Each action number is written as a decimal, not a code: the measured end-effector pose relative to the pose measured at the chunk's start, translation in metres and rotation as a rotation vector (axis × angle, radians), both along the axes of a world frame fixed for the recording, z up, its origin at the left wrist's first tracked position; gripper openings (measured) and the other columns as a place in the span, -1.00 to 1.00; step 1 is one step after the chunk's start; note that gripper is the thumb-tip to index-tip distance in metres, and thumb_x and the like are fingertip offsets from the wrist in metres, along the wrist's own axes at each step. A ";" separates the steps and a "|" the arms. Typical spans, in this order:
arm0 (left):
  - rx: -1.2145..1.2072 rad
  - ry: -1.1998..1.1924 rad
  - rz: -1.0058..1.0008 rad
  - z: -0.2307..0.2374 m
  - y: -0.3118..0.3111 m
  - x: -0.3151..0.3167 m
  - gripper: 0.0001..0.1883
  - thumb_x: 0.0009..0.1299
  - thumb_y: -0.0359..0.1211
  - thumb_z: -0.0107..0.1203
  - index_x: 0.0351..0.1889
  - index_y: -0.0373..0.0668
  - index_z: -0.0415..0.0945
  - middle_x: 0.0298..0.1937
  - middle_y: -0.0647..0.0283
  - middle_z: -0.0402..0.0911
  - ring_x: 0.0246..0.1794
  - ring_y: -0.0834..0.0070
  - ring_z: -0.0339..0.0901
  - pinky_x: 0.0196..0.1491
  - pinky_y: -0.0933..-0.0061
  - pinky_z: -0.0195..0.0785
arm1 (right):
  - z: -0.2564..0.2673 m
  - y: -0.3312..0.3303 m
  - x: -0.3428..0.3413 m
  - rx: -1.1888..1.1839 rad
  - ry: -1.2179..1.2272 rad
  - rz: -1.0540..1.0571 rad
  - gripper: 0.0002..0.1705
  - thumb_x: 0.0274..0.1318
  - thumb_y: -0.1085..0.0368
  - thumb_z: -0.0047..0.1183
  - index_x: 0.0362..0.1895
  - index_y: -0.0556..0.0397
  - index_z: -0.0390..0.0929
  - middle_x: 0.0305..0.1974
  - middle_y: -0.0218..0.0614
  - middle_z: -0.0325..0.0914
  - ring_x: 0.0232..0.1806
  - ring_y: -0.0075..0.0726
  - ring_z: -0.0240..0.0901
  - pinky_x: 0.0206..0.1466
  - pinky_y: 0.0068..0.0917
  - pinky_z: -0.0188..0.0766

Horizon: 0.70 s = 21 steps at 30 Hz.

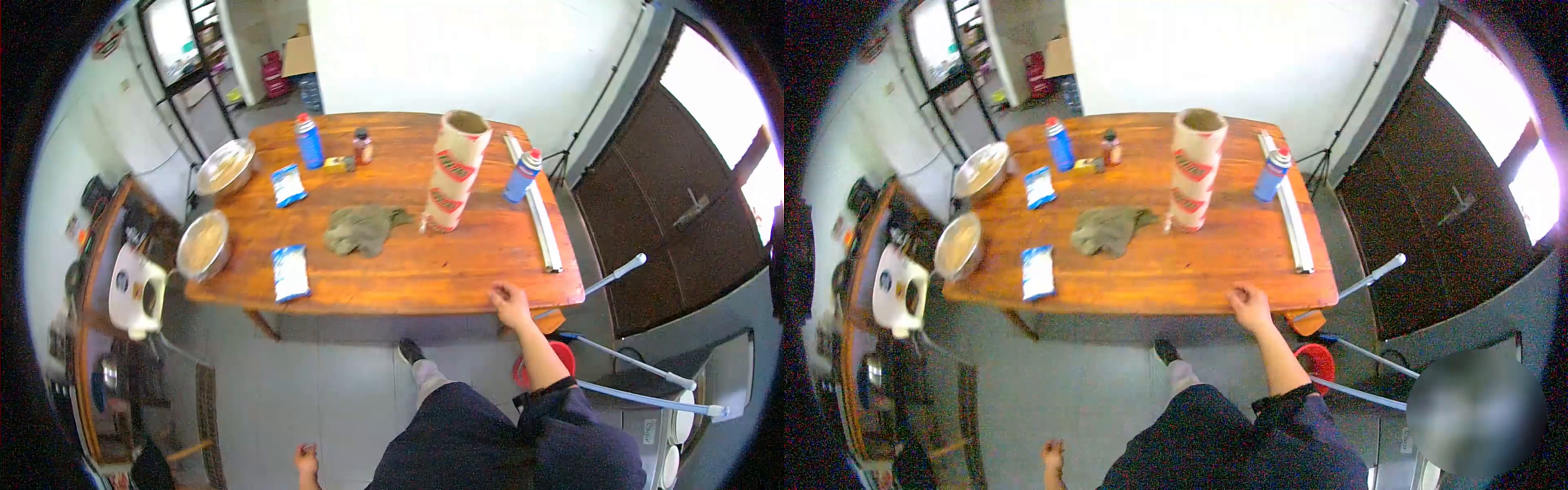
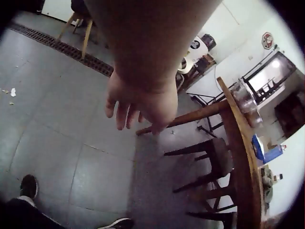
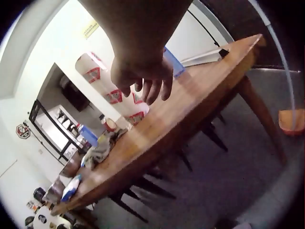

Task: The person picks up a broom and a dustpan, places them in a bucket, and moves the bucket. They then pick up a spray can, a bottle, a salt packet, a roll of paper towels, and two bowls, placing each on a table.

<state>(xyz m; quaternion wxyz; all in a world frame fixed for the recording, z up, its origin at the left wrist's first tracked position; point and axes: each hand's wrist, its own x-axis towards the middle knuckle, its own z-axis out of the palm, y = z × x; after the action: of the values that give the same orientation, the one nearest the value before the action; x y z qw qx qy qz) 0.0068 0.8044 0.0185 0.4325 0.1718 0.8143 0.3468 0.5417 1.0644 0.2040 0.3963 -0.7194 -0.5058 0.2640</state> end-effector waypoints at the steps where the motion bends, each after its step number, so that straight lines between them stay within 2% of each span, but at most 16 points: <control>1: -0.006 -0.004 -0.033 0.005 0.029 0.007 -0.67 0.05 -0.38 0.08 -0.25 -0.28 0.28 -0.55 0.28 0.41 -0.54 0.61 0.31 -0.48 0.62 0.19 | 0.004 0.027 0.015 0.045 -0.051 -0.058 -0.67 -0.26 0.25 0.08 -0.34 0.17 0.42 -0.50 -0.27 0.45 -0.47 -0.45 0.34 -0.37 -0.55 0.29; 3: -0.017 -0.007 -0.090 0.025 0.084 0.023 -0.66 0.04 -0.38 0.10 -0.24 -0.28 0.28 -0.57 0.28 0.41 -0.52 0.61 0.34 -0.46 0.62 0.21 | 0.005 0.081 0.057 0.141 -0.220 -0.127 -0.68 -0.27 0.27 0.08 -0.33 0.15 0.43 -0.50 -0.28 0.44 -0.46 -0.43 0.33 -0.36 -0.53 0.28; 5: -0.128 0.008 -0.182 0.007 0.115 0.013 -0.67 0.07 -0.36 0.06 -0.22 -0.26 0.30 -0.49 0.25 0.42 -0.52 0.55 0.36 -0.49 0.54 0.23 | 0.030 0.127 0.084 0.158 -0.133 -0.289 -0.68 -0.27 0.29 0.07 -0.31 0.14 0.42 -0.47 -0.29 0.44 -0.43 -0.40 0.34 -0.32 -0.51 0.28; 6: -0.174 0.015 -0.219 0.025 0.146 0.026 -0.68 0.09 -0.34 0.05 -0.21 -0.24 0.30 -0.45 0.23 0.43 -0.52 0.52 0.38 -0.51 0.50 0.24 | 0.041 0.151 0.100 0.181 -0.177 -0.347 -0.62 -0.28 0.29 0.08 -0.27 0.14 0.39 -0.40 -0.26 0.42 -0.39 -0.37 0.35 -0.29 -0.50 0.29; 7: -0.332 0.345 -0.591 0.050 0.166 0.033 -0.54 0.21 -0.15 -0.12 -0.05 -0.29 0.26 -0.24 0.10 0.46 -0.18 0.33 0.36 -0.11 0.38 0.19 | 0.054 0.175 0.115 0.210 -0.289 -0.383 -0.46 -0.32 0.26 0.11 -0.13 0.13 0.29 -0.33 -0.22 0.37 -0.34 -0.31 0.35 -0.23 -0.50 0.29; 10: -0.251 0.227 -0.490 0.003 0.175 0.002 -0.47 0.18 -0.07 -0.13 0.00 -0.26 0.20 -0.14 0.06 0.40 -0.12 0.30 0.33 -0.04 0.36 0.12 | 0.079 0.238 0.147 0.354 -0.682 -0.501 -0.27 -0.40 0.22 0.18 -0.02 0.12 0.17 -0.32 -0.17 0.33 -0.31 -0.24 0.34 -0.19 -0.49 0.28; 11: -0.222 0.191 -0.454 -0.005 0.179 -0.004 -0.44 0.18 -0.04 -0.13 0.01 -0.24 0.18 -0.11 0.05 0.38 -0.10 0.29 0.31 -0.01 0.35 0.10 | 0.078 0.253 0.155 0.317 -0.722 -0.491 -0.23 -0.42 0.21 0.20 -0.01 0.11 0.15 -0.32 -0.17 0.33 -0.32 -0.24 0.34 -0.20 -0.49 0.29; 13: -0.369 0.283 -0.565 0.000 0.183 -0.009 -0.44 0.18 -0.04 -0.14 0.02 -0.24 0.17 -0.09 0.04 0.36 -0.10 0.29 0.31 -0.01 0.35 0.10 | 0.070 0.283 0.173 0.255 -0.796 -0.467 -0.15 -0.45 0.17 0.23 0.03 0.10 0.10 -0.31 -0.16 0.34 -0.32 -0.25 0.34 -0.23 -0.48 0.31; 14: -0.443 0.325 -0.609 0.017 0.185 -0.004 -0.44 0.18 -0.05 -0.14 0.03 -0.24 0.16 -0.09 0.03 0.35 -0.10 0.28 0.31 -0.01 0.36 0.10 | 0.074 0.288 0.173 0.202 -0.586 -0.493 -0.18 -0.43 0.18 0.22 0.02 0.08 0.11 -0.31 -0.18 0.36 -0.30 -0.24 0.35 -0.23 -0.45 0.31; 15: -0.427 0.263 -0.602 0.039 0.186 0.005 -0.47 0.20 -0.07 -0.16 0.02 -0.24 0.17 -0.11 0.04 0.37 -0.13 0.28 0.33 -0.04 0.35 0.13 | 0.081 0.287 0.166 0.149 -0.378 -0.498 -0.21 -0.41 0.19 0.20 0.01 0.06 0.13 -0.31 -0.19 0.37 -0.27 -0.24 0.36 -0.24 -0.41 0.32; 16: -0.410 0.302 -0.592 0.023 0.175 0.001 -0.54 0.17 -0.16 -0.10 -0.04 -0.25 0.21 -0.20 0.10 0.40 -0.22 0.35 0.35 -0.17 0.40 0.18 | 0.083 0.290 0.157 0.092 -0.171 -0.475 -0.24 -0.38 0.19 0.19 0.01 0.05 0.14 -0.31 -0.21 0.38 -0.24 -0.24 0.36 -0.24 -0.37 0.33; 17: -0.396 0.341 -0.560 0.004 0.163 -0.013 -0.60 0.15 -0.25 -0.05 -0.10 -0.26 0.26 -0.28 0.15 0.44 -0.31 0.42 0.38 -0.30 0.44 0.22 | 0.060 0.298 0.174 0.081 0.172 -0.391 -0.36 -0.35 0.32 0.18 -0.06 0.00 0.20 -0.36 -0.26 0.38 -0.45 -0.35 0.40 -0.52 -0.47 0.38; 18: -0.386 0.384 -0.510 -0.001 0.143 -0.012 -0.67 0.12 -0.34 0.01 -0.16 -0.27 0.31 -0.37 0.21 0.47 -0.40 0.49 0.41 -0.43 0.49 0.27 | 0.052 0.300 0.171 0.085 0.284 -0.425 -0.45 -0.33 0.43 0.14 -0.13 -0.04 0.24 -0.38 -0.30 0.37 -0.59 -0.46 0.36 -0.70 -0.60 0.30; 19: -0.395 0.358 -0.418 -0.009 0.119 -0.006 -0.62 0.09 -0.28 0.04 -0.18 -0.29 0.32 -0.39 0.17 0.47 -0.39 0.45 0.41 -0.37 0.48 0.27 | 0.039 0.294 0.172 0.214 0.192 -0.367 -0.46 -0.34 0.39 0.16 -0.14 -0.04 0.25 -0.39 -0.29 0.38 -0.60 -0.47 0.34 -0.70 -0.59 0.29; 20: -0.402 0.331 -0.327 -0.012 0.106 -0.002 -0.57 0.05 -0.22 0.06 -0.19 -0.31 0.32 -0.41 0.13 0.48 -0.37 0.42 0.42 -0.31 0.46 0.26 | 0.043 0.284 0.164 0.183 0.062 -0.342 -0.43 -0.36 0.38 0.17 -0.14 0.03 0.24 -0.40 -0.31 0.37 -0.54 -0.51 0.33 -0.60 -0.60 0.31; 21: -0.408 0.301 -0.238 0.003 0.109 0.006 -0.52 0.02 -0.17 0.09 -0.20 -0.33 0.33 -0.43 0.09 0.48 -0.35 0.38 0.42 -0.25 0.45 0.26 | 0.028 0.278 0.170 0.311 -0.226 -0.296 -0.40 -0.42 0.33 0.21 -0.16 0.11 0.25 -0.40 -0.34 0.37 -0.45 -0.49 0.31 -0.44 -0.58 0.31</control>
<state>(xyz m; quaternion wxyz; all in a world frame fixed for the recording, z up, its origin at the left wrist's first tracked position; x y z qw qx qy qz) 0.0131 0.9133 0.0216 0.3698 0.2252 0.8966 0.0931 0.7119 1.3423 0.2322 0.4776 -0.7410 -0.4703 0.0398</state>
